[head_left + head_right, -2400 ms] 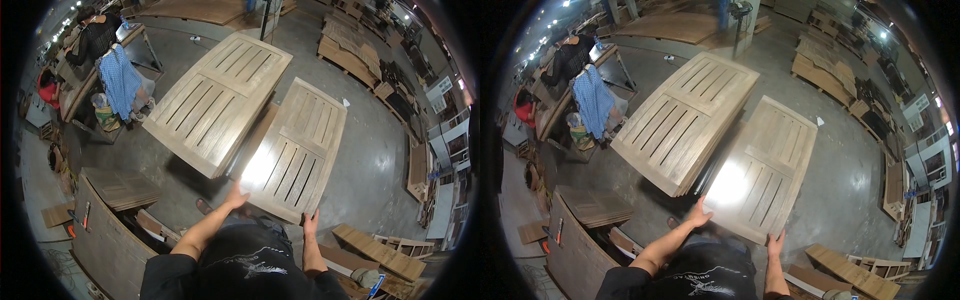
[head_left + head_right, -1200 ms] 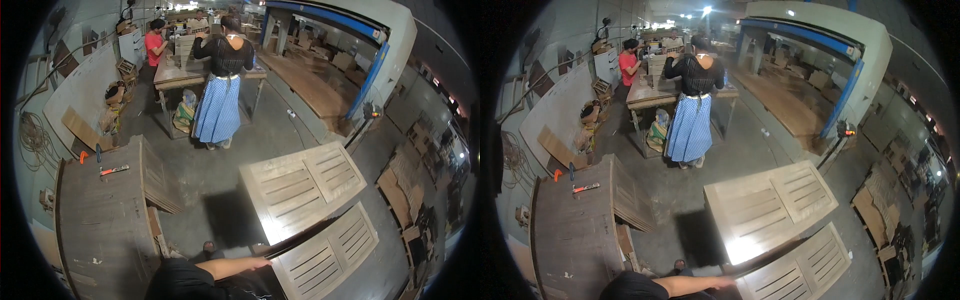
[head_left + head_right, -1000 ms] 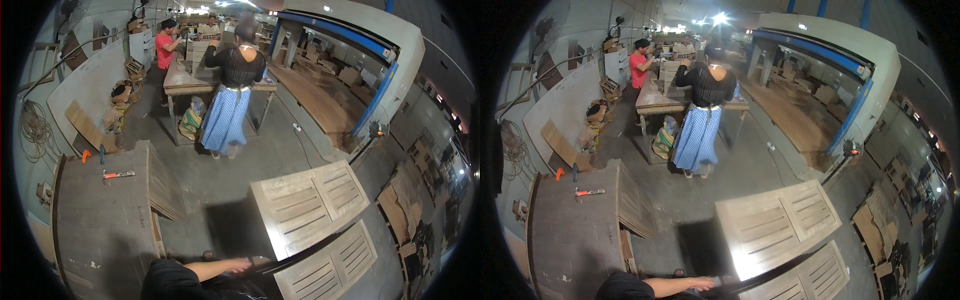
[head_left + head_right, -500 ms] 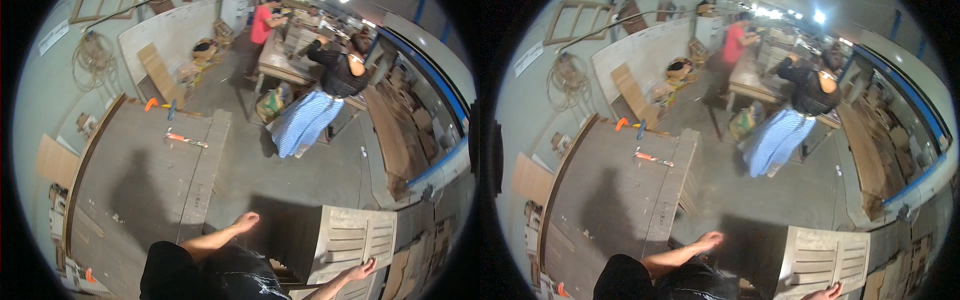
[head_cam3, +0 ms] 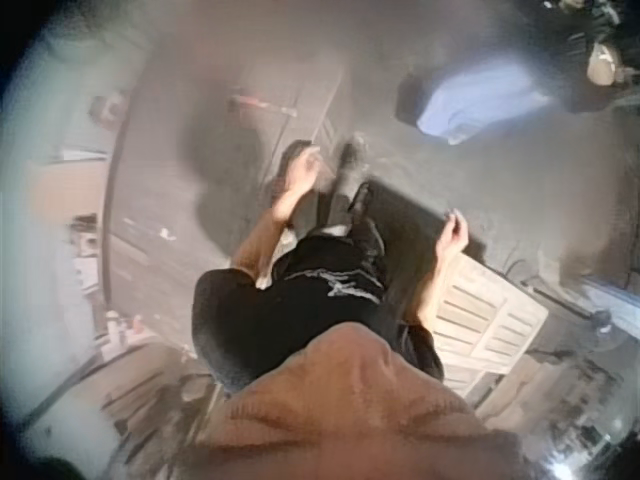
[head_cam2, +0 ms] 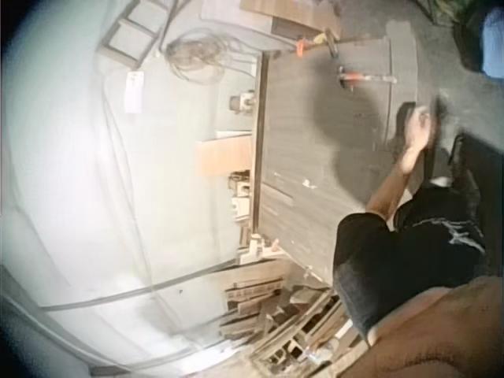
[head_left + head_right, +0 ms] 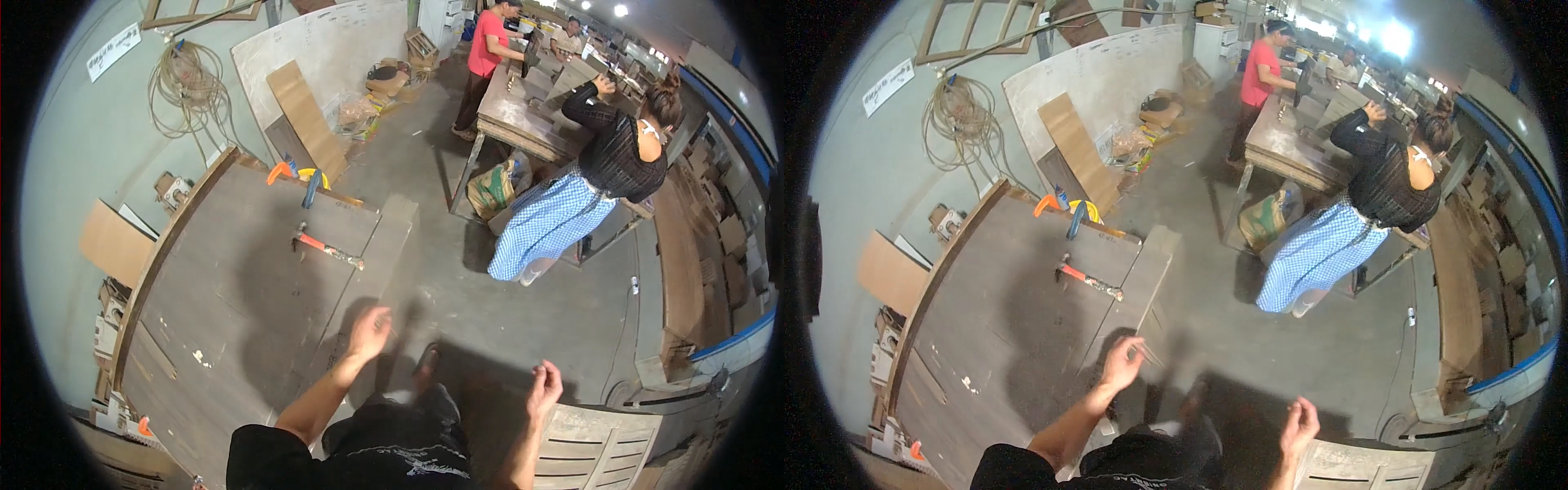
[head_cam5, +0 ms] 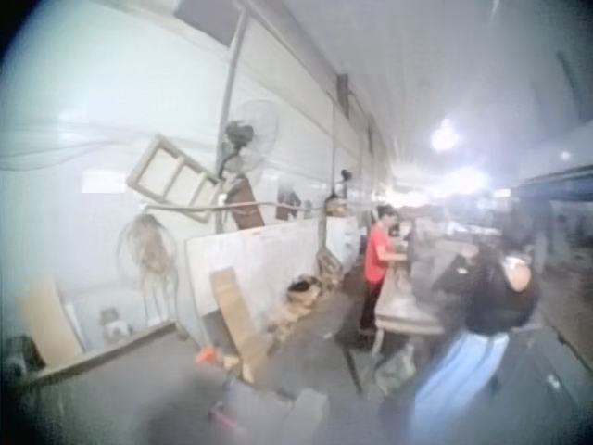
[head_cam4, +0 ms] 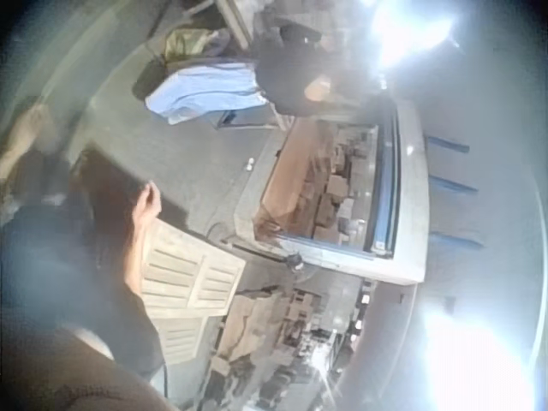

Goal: The person aligns wooden slatted panels on a workbench and uses a hammer to secure a wooden support beam onto the edge of the panels.

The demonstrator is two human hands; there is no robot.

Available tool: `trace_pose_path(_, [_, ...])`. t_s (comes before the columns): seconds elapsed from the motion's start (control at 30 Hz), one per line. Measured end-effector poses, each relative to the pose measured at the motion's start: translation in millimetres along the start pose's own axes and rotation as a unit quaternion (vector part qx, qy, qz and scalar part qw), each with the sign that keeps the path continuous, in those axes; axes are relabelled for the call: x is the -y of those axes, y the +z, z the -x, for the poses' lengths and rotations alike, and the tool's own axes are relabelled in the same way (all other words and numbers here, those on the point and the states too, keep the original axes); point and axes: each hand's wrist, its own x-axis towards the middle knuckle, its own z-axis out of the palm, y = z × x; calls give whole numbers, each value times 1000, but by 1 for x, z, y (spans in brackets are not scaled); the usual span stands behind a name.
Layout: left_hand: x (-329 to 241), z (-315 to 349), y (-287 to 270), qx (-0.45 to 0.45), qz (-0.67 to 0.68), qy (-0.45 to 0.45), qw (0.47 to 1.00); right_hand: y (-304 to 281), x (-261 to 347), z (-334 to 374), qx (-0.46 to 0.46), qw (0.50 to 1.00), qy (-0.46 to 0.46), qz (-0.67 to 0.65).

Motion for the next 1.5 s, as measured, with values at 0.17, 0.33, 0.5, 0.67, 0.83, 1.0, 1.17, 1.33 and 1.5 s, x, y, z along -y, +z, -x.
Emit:
trace_pose_path(0.17, [40, -77, 13, -114, -206, 27, 972, 82, -17, -42, 198, 979, 40, 20])
trace_pose_path(0.33, [65, -140, 24, -70, -306, -103, 944, 164, -68, -84, 365, 926, 85, 47])
trace_pose_path(0.5, [66, -156, 21, -155, -320, -218, 909, 266, -95, -122, 422, 898, 124, -10])
trace_pose_path(0.67, [49, -185, 28, -90, -342, -266, 897, 401, -188, -163, 434, 895, 88, 57])
trace_pose_path(0.83, [62, -164, 13, -115, -339, -281, 890, 504, -121, -147, 415, 852, 318, 0])
trace_pose_path(1.0, [49, -189, 26, -105, -322, -243, 909, 530, -195, -150, 244, 951, -162, -100])
trace_pose_path(1.17, [51, -181, 17, -112, -326, -261, 902, 471, -179, -138, 314, 909, 267, -61])
trace_pose_path(1.33, [51, -175, 22, -137, -350, -183, 908, 339, -170, -122, 324, 907, 265, -42])
trace_pose_path(1.5, [29, -161, 62, 27, -306, 56, 950, 260, -134, -90, 395, 846, 352, -61])
